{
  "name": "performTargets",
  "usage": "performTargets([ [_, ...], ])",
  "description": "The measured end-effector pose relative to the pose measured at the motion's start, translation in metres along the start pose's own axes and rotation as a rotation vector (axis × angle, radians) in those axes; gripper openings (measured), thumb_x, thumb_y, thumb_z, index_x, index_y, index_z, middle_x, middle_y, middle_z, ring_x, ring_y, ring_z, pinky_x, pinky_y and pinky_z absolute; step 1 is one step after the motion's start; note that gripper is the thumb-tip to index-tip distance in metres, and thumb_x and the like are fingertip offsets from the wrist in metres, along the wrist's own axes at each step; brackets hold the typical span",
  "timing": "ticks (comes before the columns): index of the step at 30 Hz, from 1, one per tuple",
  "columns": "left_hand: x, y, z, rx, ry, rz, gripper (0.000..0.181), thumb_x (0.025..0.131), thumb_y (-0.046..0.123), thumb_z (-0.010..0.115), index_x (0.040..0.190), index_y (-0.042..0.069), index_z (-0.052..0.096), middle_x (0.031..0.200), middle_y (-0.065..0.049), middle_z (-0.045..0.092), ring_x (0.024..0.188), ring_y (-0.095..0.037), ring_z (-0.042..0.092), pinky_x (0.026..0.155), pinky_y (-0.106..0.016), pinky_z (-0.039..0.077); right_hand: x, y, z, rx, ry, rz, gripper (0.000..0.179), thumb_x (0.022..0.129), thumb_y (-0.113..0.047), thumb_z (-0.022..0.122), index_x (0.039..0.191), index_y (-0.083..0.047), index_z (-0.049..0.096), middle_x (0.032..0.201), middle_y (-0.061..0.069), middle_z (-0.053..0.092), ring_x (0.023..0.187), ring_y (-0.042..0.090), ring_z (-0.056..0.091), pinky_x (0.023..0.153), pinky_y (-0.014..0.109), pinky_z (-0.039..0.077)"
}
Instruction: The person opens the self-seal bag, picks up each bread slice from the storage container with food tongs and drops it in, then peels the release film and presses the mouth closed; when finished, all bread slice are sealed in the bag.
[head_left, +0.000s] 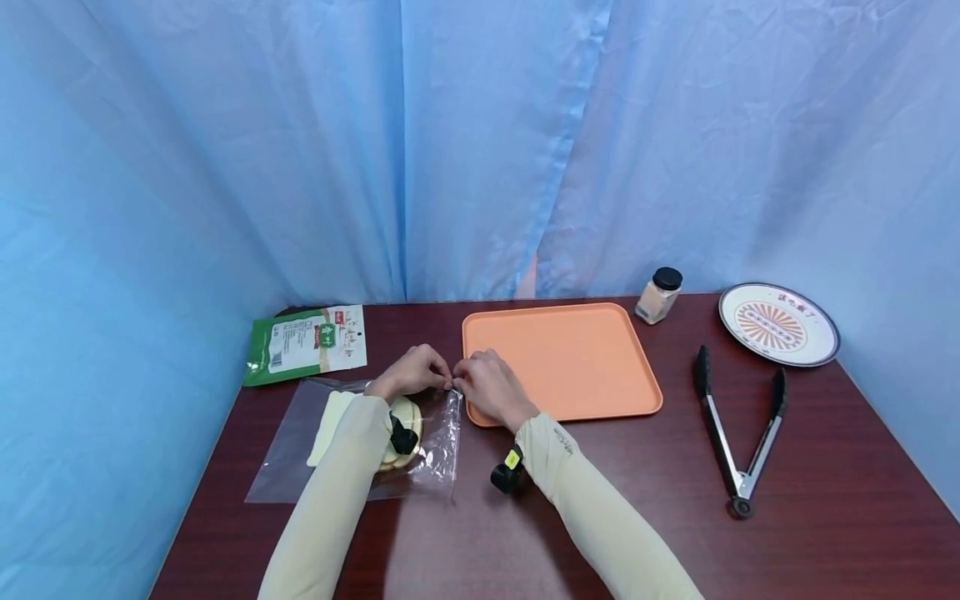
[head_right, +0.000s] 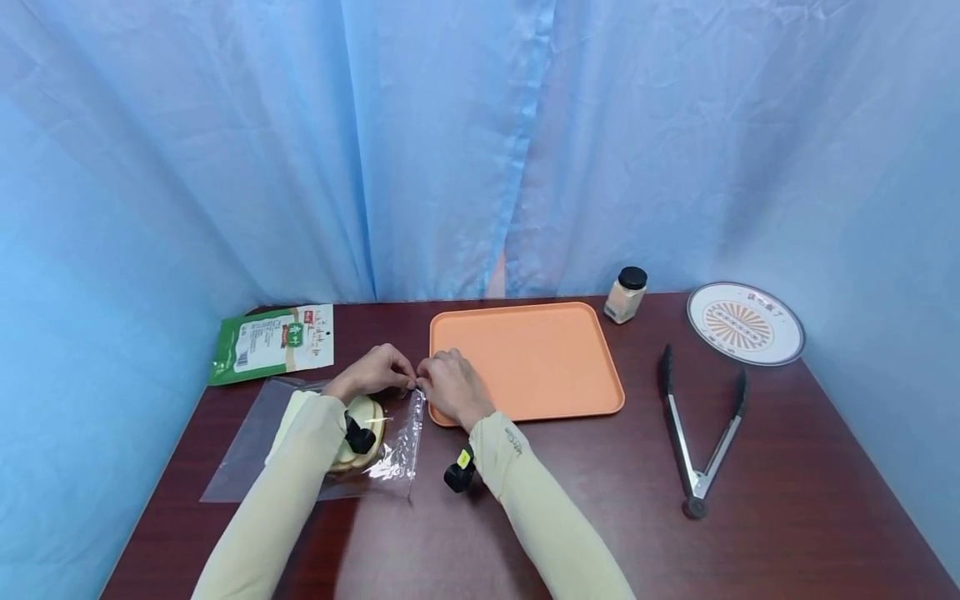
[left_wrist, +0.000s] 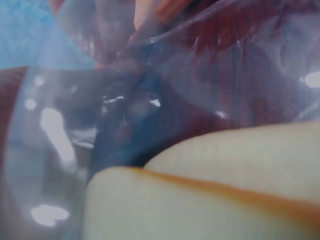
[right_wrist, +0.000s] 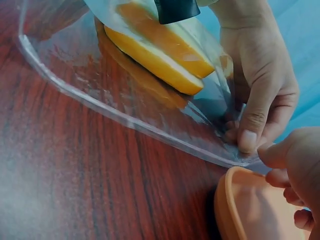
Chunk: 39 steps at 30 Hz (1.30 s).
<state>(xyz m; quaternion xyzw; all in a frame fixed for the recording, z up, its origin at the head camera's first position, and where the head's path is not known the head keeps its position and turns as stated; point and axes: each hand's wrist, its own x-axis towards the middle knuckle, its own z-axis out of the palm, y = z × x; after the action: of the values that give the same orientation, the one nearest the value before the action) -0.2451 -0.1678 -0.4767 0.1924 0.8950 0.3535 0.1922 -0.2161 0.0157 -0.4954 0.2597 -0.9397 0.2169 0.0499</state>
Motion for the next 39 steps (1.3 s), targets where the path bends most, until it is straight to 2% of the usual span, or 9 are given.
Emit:
performTargets([
  [11, 0.001, -0.008, 0.002, -0.042, 0.011, -0.005, 0.007, 0.087, 0.005, 0.073, 0.085, 0.002, 0.079, 0.083, -0.01, 0.077, 0.067, -0.004, 0.055, 0.065, -0.02, 0.044, -0.001, 0.004, 0.005, 0.013, 0.044, -0.003, 0.008, 0.093, -0.02, 0.072, 0.094, -0.014, 0.077, 0.09, 0.002, 0.071, 0.086, 0.02, 0.062, 0.077, 0.033, 0.052],
  [21, -0.004, -0.012, 0.0, -0.12, 0.024, -0.023, 0.008, 0.086, 0.002, 0.073, 0.089, -0.002, 0.078, 0.085, -0.014, 0.077, 0.068, -0.004, 0.055, 0.065, -0.018, 0.044, -0.004, 0.0, 0.001, 0.059, 0.027, 0.004, 0.009, 0.093, -0.021, 0.071, 0.095, -0.014, 0.076, 0.091, 0.002, 0.071, 0.089, 0.02, 0.065, 0.081, 0.035, 0.054],
  [29, -0.004, -0.012, 0.002, -0.173, 0.029, -0.044, 0.008, 0.085, 0.001, 0.073, 0.088, -0.003, 0.078, 0.082, -0.012, 0.077, 0.065, -0.004, 0.055, 0.061, -0.019, 0.044, -0.01, 0.001, 0.001, 0.141, 0.056, 0.003, 0.008, 0.093, -0.021, 0.071, 0.092, -0.014, 0.076, 0.09, 0.001, 0.072, 0.088, 0.018, 0.066, 0.08, 0.034, 0.054],
  [39, 0.001, -0.013, 0.003, -0.179, 0.027, -0.031, 0.007, 0.086, 0.003, 0.074, 0.087, -0.002, 0.078, 0.081, -0.01, 0.077, 0.067, -0.004, 0.057, 0.064, -0.02, 0.046, -0.023, 0.006, 0.0, 0.237, 0.105, 0.009, 0.006, 0.091, -0.02, 0.073, 0.087, -0.016, 0.074, 0.087, -0.002, 0.072, 0.081, 0.012, 0.064, 0.075, 0.028, 0.051],
])
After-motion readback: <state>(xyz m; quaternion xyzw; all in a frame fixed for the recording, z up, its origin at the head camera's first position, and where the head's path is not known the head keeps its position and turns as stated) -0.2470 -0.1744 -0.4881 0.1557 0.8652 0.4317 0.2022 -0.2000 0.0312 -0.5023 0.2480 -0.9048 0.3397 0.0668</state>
